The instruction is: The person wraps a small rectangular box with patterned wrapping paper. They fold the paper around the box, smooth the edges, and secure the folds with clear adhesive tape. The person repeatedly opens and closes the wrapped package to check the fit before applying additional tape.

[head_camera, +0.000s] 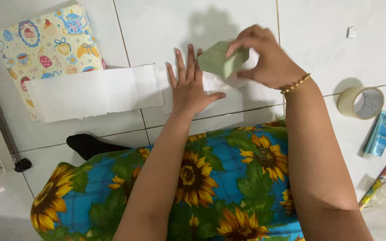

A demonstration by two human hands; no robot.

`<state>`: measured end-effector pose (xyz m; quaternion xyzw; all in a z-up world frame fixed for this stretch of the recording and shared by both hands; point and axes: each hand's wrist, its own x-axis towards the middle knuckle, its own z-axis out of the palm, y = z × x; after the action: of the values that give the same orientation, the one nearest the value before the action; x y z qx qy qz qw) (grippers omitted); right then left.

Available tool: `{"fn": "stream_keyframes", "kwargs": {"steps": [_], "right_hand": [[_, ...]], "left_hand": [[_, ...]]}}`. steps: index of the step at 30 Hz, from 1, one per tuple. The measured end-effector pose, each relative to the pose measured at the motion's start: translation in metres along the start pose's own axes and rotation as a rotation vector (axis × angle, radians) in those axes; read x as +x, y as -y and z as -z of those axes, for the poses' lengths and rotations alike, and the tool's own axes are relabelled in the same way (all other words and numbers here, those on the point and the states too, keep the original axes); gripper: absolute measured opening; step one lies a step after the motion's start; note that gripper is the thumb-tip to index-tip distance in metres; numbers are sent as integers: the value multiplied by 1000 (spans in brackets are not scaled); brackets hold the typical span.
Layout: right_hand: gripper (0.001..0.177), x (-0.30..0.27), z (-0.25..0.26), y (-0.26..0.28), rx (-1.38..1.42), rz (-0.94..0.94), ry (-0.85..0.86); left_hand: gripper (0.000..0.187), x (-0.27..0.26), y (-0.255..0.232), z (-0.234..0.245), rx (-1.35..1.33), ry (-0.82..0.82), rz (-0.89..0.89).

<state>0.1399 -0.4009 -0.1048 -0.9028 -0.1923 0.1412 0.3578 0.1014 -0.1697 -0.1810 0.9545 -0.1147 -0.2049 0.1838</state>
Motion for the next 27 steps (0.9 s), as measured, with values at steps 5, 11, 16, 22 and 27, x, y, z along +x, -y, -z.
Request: {"fn": "stream_keyframes", "kwargs": {"steps": [5,11,16,22,27], "right_hand": [[89,8,-17,19,-92,-315,72],[130,26,-37,40,-328,-464,320],[100,21,-30,33,-424,-342,297],[102,22,-30,28,-405,-423,283],[104,20,-28,27,-382,-401,278]], "left_hand": [[148,6,4,-13,33,29,31],[147,7,7,-17,126,-46,5],[147,4,2,-8,27,22,36],[147,4,-3,2,23,54,50],[147,1,-1,1,49,57,51]]}}
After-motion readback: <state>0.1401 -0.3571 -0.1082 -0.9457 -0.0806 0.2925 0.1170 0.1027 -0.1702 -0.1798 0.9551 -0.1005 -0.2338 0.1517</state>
